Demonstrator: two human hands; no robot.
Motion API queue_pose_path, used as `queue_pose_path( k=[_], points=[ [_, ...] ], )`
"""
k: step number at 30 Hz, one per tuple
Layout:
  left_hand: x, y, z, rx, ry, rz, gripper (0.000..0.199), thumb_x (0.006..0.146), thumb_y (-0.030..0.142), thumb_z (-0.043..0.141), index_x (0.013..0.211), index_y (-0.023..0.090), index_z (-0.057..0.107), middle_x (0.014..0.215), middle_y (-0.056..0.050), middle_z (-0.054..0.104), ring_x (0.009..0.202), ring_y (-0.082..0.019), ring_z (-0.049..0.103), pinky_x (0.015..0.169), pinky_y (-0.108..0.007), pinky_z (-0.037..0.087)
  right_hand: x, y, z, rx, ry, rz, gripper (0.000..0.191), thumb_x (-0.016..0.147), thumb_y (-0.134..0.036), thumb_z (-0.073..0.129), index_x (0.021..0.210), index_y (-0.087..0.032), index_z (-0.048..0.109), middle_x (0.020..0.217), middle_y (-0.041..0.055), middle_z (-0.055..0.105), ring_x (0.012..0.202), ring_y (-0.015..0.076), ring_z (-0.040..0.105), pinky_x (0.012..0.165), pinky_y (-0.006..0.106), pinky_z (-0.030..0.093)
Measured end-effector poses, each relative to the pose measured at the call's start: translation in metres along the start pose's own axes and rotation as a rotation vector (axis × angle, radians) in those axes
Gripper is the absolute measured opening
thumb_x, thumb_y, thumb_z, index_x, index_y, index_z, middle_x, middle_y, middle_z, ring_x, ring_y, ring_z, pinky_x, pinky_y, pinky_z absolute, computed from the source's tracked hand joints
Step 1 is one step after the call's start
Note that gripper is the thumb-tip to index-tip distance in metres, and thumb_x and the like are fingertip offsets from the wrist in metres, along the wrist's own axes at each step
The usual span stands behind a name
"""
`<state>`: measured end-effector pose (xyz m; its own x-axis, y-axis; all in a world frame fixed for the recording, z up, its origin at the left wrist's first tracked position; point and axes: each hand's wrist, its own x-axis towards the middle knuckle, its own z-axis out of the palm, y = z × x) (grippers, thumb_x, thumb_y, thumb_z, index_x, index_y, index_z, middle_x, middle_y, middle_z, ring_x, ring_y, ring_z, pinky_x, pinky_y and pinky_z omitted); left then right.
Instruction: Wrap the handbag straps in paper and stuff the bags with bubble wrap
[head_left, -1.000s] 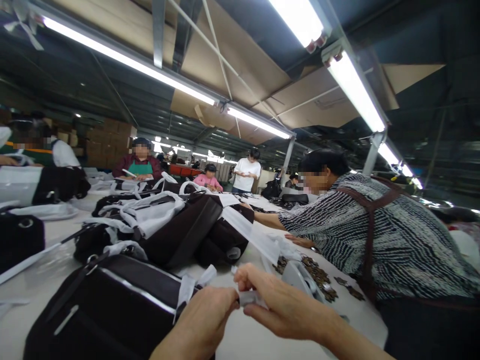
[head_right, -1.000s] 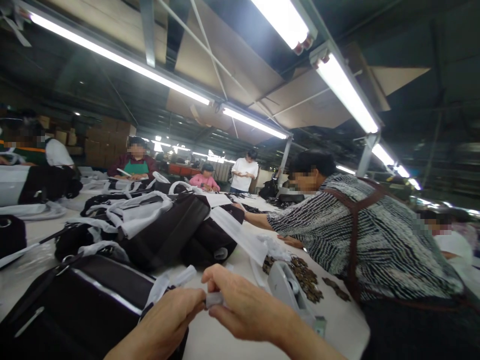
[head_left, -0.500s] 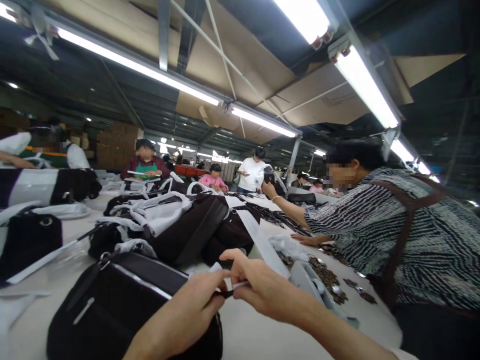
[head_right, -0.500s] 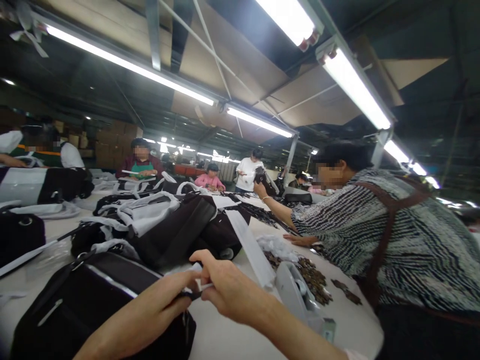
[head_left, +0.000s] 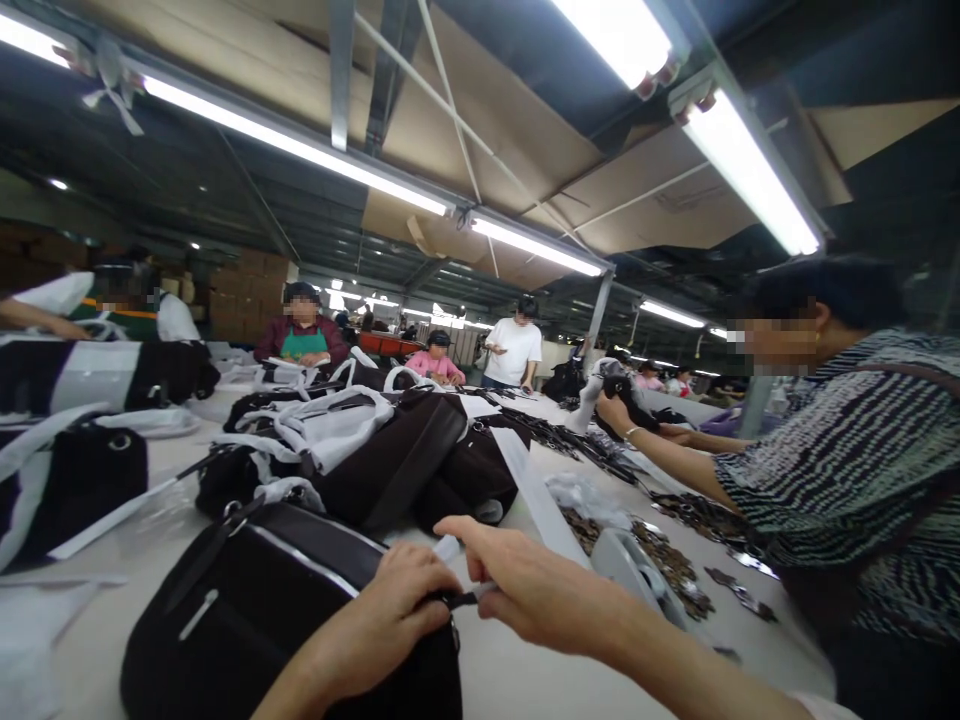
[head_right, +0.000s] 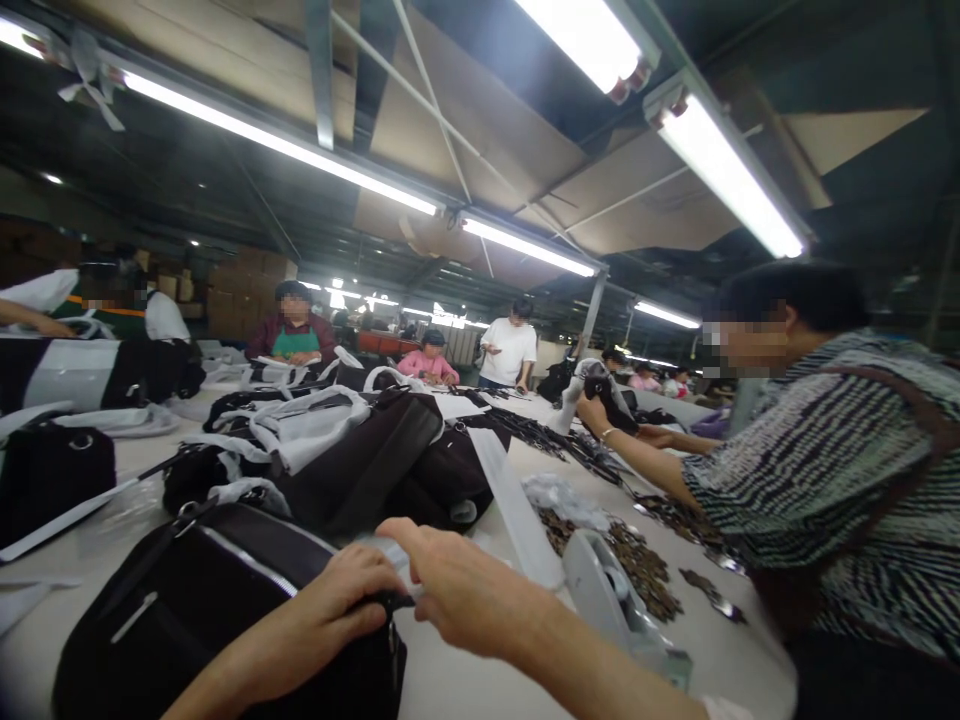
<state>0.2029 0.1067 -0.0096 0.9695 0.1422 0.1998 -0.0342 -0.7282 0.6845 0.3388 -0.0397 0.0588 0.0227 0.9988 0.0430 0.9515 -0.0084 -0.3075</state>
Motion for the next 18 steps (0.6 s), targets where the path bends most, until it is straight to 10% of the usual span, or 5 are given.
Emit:
queue_pose_path(
  k=[8, 18],
  points=[
    [0.0, -0.006, 0.0, -0.121, 0.048, -0.056, 0.036, 0.081, 0.027, 0.051, 0.115, 0.018, 0.056, 0.125, -0.009, 0.056, 0.123, -0.027, 0.043, 0.112, -0.039, 0.029, 0.034, -0.008, 0.006, 0.052, -0.074, 0.057, 0.109, 0.068, -0.005, 0.059, 0.159, -0.019, 0.0, 0.128, 0.0168, 0.06, 0.116, 0.0283, 0.06, 0.092, 0.035, 0.048],
    [0.003, -0.015, 0.002, -0.115, 0.057, -0.094, 0.066, 0.083, 0.027, 0.052, 0.147, 0.021, 0.038, 0.149, -0.009, 0.044, 0.138, -0.028, 0.032, 0.12, -0.044, 0.018, 0.059, -0.003, 0.017, 0.04, -0.041, 0.22, 0.098, 0.075, -0.009, 0.052, 0.158, -0.009, 0.0, 0.12, 0.026, 0.068, 0.107, 0.0337, 0.068, 0.081, 0.038, 0.053]
  ],
)
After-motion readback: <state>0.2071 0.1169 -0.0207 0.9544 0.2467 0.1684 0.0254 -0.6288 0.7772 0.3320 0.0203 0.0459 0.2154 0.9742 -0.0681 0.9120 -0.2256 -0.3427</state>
